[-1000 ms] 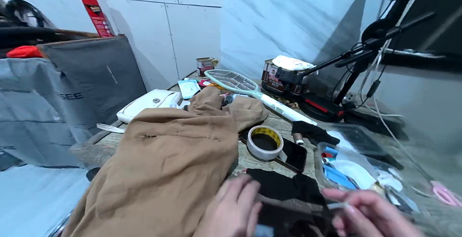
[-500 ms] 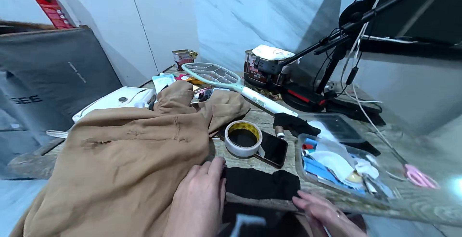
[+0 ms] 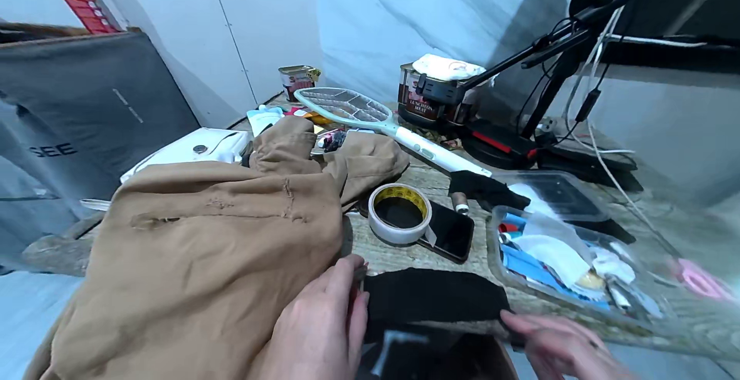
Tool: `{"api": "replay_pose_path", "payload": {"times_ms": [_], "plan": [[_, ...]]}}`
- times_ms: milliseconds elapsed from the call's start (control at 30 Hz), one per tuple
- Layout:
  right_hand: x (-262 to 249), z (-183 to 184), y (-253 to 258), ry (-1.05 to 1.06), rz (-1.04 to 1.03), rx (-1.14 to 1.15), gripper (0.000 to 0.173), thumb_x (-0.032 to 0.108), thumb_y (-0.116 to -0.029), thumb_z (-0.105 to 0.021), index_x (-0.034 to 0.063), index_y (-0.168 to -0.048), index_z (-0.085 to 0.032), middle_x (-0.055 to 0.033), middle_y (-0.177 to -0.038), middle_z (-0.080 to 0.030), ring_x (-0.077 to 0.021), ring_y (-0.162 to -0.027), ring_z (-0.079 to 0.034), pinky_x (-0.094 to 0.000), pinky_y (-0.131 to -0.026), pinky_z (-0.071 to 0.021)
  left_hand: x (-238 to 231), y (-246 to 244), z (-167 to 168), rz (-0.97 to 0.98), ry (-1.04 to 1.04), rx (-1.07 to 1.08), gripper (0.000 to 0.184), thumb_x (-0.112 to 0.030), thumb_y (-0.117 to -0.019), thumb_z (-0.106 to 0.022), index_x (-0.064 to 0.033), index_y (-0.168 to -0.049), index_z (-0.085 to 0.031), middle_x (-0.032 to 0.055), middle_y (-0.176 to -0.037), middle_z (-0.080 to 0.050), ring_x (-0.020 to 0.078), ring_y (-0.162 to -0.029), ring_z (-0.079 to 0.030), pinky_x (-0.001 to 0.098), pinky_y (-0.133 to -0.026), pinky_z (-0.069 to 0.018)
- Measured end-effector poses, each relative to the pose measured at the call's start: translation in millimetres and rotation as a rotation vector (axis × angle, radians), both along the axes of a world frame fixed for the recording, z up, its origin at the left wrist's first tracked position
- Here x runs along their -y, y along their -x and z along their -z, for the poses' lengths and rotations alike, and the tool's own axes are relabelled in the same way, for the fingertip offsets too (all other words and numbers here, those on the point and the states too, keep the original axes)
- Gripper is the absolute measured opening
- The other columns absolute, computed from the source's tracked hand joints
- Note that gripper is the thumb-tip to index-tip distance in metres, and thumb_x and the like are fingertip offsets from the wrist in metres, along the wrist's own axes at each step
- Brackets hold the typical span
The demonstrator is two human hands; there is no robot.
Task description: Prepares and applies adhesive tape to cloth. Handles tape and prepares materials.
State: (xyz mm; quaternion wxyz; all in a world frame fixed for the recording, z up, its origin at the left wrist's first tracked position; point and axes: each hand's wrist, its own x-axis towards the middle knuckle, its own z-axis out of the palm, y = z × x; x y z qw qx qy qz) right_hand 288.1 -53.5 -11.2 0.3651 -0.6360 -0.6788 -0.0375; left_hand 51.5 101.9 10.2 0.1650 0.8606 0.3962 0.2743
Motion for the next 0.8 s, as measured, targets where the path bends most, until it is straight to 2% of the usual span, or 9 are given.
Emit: {"api": "replay_pose_path", "payload": {"times_ms": [67,100,200,267,333,500,567,667,800], "plan": [[0.5,-5.1,-0.3,-0.038,0.014,-0.045,0.021,0.015,-0.1049,-0.048,0.0010,-0.095,-0.060,-0.0229,-0.106,-0.072,-0.0266,-0.107,-0.067,-0.0387,-0.097,-0.0473,6.9,6.4,-1.9,-0.007,0.008,0.002,0.031,-0.009,-0.0975,-0.060,0.0044,-0.125,-0.064,0.0145,-0.088,-0.072,0.0310,-0.073,-0.071,0.0480,-0.064,-0.0583],[-0.1,-9.3,1.0,-0.065,0.009,-0.086,0.021,0.016,-0.1035,-0.051,0.0006,-0.093,-0.061,-0.0224,-0.104,-0.068,-0.0234,-0.105,-0.063,-0.0320,-0.094,-0.0478,10.6,10.2,-1.8,-0.009,0.017,-0.002,0.029,-0.009,-0.0982,-0.059,0.0048,-0.123,-0.065,0.0160,-0.088,-0.073,0.0321,-0.071,-0.072,0.0488,-0.062,-0.0583],[-11.0,-19.8,16.3,-0.109,-0.056,-0.341,0.014,0.014,-0.0985,-0.061,0.0012,-0.092,-0.063,-0.0080,-0.098,-0.060,-0.0016,-0.095,-0.058,-0.0127,-0.081,-0.0491,15.8,17.0,7.4,0.010,0.022,0.006,0.023,-0.010,-0.0974,-0.062,0.0036,-0.113,-0.071,0.0199,-0.094,-0.071,0.0320,-0.073,-0.071,0.0458,-0.062,-0.0590],[-25.0,-22.0,35.5,-0.073,-0.113,-0.499,0.008,0.007,-0.0940,-0.065,-0.0011,-0.092,-0.065,-0.0047,-0.096,-0.064,0.0019,-0.087,-0.058,-0.0126,-0.074,-0.0496,16.0,14.8,20.0,0.020,-0.047,0.087,0.019,-0.011,-0.0954,-0.065,0.0019,-0.106,-0.073,0.0186,-0.094,-0.067,0.0253,-0.072,-0.068,0.0361,-0.062,-0.0581],[-39.6,-19.9,54.5,-0.029,-0.147,-0.587,0.007,0.004,-0.0919,-0.067,-0.0034,-0.091,-0.066,-0.0063,-0.093,-0.066,0.0002,-0.080,-0.060,-0.0147,-0.069,-0.0511,13.8,10.6,32.2,0.042,-0.126,0.202,0.016,-0.013,-0.0955,-0.066,0.0003,-0.100,-0.074,0.0178,-0.096,-0.067,0.0216,-0.078,-0.067,0.0296,-0.069,-0.0574],[-59.2,-13.1,84.1,-0.033,-0.036,-0.611,0.006,0.002,-0.0915,-0.069,-0.0026,-0.088,-0.071,-0.0020,-0.082,-0.065,0.0031,-0.070,-0.057,-0.0113,-0.061,-0.0475,2.8,3.1,55.8,0.062,-0.292,0.346,0.017,-0.018,-0.0979,-0.063,-0.0062,-0.101,-0.075,0.0119,-0.099,-0.070,0.0183,-0.094,-0.064,0.0229,-0.085,-0.0518],[-65.5,-9.7,86.4,-0.055,0.018,-0.476,0.008,0.006,-0.0924,-0.069,0.0004,-0.088,-0.073,-0.0025,-0.083,-0.064,0.0009,-0.074,-0.057,-0.0117,-0.065,-0.0477,-1.4,2.1,62.0,0.077,-0.317,0.382,0.015,-0.016,-0.0972,-0.064,-0.0068,-0.098,-0.076,0.0098,-0.099,-0.070,0.0165,-0.097,-0.064,0.0211,-0.088,-0.0499],[-73.6,-8.4,81.9,-0.025,0.045,-0.307,0.013,0.016,-0.0943,-0.068,0.0086,-0.088,-0.077,-0.0031,-0.088,-0.064,-0.0094,-0.090,-0.058,-0.0248,-0.081,-0.0458,-5.7,-0.1,70.6,0.088,-0.370,0.431,0.013,-0.016,-0.0978,-0.064,-0.0090,-0.095,-0.075,0.0062,-0.097,-0.070,0.0132,-0.096,-0.062,0.0183,-0.086,-0.0484],[-76.7,-14.2,86.5,-0.040,0.168,-0.224,0.015,0.019,-0.0907,-0.068,0.0140,-0.082,-0.079,-0.0011,-0.091,-0.065,-0.0136,-0.101,-0.055,-0.0331,-0.091,-0.0393,-7.8,-3.1,71.9,0.046,-0.418,0.430,0.016,-0.018,-0.0974,-0.062,-0.0112,-0.092,-0.075,0.0048,-0.094,-0.070,0.0131,-0.091,-0.063,0.0185,-0.082,-0.0490]]}}
